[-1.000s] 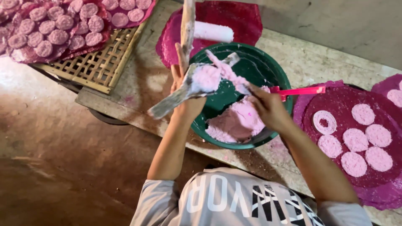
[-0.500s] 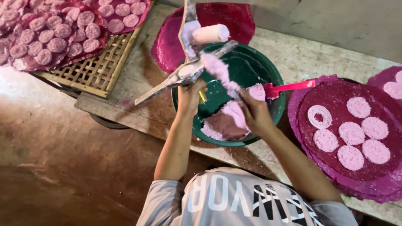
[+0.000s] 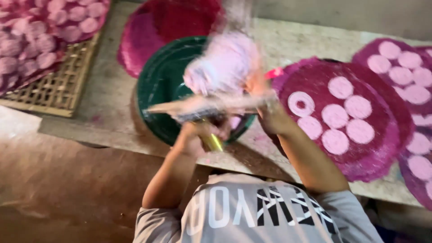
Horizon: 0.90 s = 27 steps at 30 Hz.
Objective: The person scoops pink cotton candy from a green bucket using a pink spatula and packs it into a handheld cylindrical mold. They then press the mold onto a pink glittery mat to form round pink discs, repeating the process to create multiple sweets.
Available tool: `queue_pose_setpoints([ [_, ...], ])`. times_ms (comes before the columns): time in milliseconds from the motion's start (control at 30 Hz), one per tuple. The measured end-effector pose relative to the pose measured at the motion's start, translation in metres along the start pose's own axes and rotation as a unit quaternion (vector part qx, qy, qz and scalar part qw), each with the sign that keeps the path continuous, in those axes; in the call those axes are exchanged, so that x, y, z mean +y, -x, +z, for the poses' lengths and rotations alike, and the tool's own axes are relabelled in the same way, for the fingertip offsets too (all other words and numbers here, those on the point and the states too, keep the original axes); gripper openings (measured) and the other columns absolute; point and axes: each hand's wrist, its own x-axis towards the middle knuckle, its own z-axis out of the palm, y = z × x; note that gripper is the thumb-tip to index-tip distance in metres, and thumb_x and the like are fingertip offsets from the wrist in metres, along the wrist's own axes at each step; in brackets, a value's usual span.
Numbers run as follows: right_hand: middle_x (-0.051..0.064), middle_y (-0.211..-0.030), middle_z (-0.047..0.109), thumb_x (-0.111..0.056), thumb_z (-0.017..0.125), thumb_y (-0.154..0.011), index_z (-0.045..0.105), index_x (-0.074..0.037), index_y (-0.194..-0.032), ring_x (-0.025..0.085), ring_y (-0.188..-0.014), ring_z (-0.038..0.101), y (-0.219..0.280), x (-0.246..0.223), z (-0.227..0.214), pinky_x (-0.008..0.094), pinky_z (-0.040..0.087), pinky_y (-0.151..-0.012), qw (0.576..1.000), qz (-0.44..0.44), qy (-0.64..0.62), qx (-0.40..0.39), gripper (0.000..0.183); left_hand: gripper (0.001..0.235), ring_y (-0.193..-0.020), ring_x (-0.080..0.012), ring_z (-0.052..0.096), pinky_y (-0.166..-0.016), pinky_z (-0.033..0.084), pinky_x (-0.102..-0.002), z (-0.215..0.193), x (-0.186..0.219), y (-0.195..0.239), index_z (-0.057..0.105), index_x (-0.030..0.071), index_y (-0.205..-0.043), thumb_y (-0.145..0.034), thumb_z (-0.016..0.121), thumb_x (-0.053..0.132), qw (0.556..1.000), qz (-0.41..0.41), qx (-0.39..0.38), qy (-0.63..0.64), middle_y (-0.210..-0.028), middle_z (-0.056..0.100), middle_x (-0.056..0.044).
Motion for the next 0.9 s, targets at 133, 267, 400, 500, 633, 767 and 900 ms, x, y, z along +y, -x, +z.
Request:
queue_pose_setpoints([
  [133,0.027,-0.158,0.036,-0.054,0.058,-0.106,0.02,-0.029,-0.166,0.045,-0.123,0.056,0.039,-0.038,-0.06,0.049,0.059,-0.085,0.89,-0.049,-0.419,0.174,0.076,0.064,-0.114,-0.0238,0.065,-0.101,0.055,-0.038,0.048,-0.079,-0.005,0.058,0.004,-0.13,-0.068,0.073,0.002,0.973,-0.202,-0.098,-0.056,-0.12,0.066,-0.009],
  [267,0.027,-0.163,0.031,-0.035,0.066,-0.103,0.048,-0.024,-0.143,0.051,-0.124,0.057,0.073,-0.081,-0.148,0.052,0.066,-0.072,0.924,-0.033,-0.366,0.108,0.045,0.066,-0.115,-0.0242,0.064,-0.101,0.055,-0.039,0.064,-0.107,-0.033,0.056,0.005,-0.133,-0.07,0.076,0.005,0.93,-0.153,-0.152,-0.299,-0.122,0.065,-0.01],
  [400,0.028,-0.16,0.041,-0.03,0.06,-0.108,0.037,-0.009,-0.157,0.042,-0.13,0.061,0.13,-0.095,-0.188,0.048,0.065,-0.089,0.996,-0.067,-0.05,0.037,0.058,0.068,-0.117,-0.0246,0.064,-0.102,0.054,-0.039,0.084,-0.135,-0.042,0.055,0.006,-0.135,-0.071,0.079,0.009,0.885,-0.132,-0.199,-0.399,-0.125,0.064,-0.011],
  [500,0.027,-0.15,0.049,-0.041,0.06,-0.1,0.046,-0.014,-0.152,0.04,-0.131,0.059,0.165,-0.095,-0.201,0.046,0.061,-0.098,0.977,-0.14,0.155,-0.031,0.06,0.07,-0.118,-0.0248,0.063,-0.102,0.054,-0.039,0.104,-0.16,-0.044,0.053,0.006,-0.136,-0.073,0.08,0.011,0.844,-0.119,-0.242,-0.463,-0.126,0.064,-0.011],
  [633,0.03,-0.148,0.052,-0.042,0.056,-0.101,0.032,-0.016,-0.163,0.043,-0.138,0.059,0.189,-0.085,-0.198,0.054,0.051,-0.118,0.974,-0.131,0.186,-0.01,0.072,0.072,-0.119,-0.0252,0.062,-0.102,0.054,-0.039,0.138,-0.196,-0.05,0.051,0.007,-0.139,-0.074,0.083,0.015,0.771,-0.095,-0.276,-0.567,-0.128,0.063,-0.012],
  [767,0.031,-0.155,0.046,-0.039,0.056,-0.105,0.029,-0.011,-0.162,0.045,-0.15,0.047,0.207,-0.071,-0.2,0.056,0.04,-0.124,0.98,-0.026,0.198,0.004,0.069,0.075,-0.121,-0.0256,0.061,-0.102,0.053,-0.039,0.156,-0.218,-0.068,0.049,0.008,-0.141,-0.076,0.086,0.018,0.761,-0.085,-0.26,-0.588,-0.131,0.063,-0.013],
  [900,0.032,-0.165,0.028,-0.058,0.059,-0.099,0.003,-0.008,-0.164,0.043,-0.154,0.031,0.22,-0.044,-0.253,0.056,0.029,-0.121,0.984,0.17,-0.004,-0.056,0.1,0.079,-0.122,-0.026,0.06,-0.103,0.053,-0.04,0.161,-0.211,-0.103,0.048,0.009,-0.143,-0.077,0.088,0.021,0.815,-0.116,-0.281,-0.493,-0.133,0.062,-0.014],
])
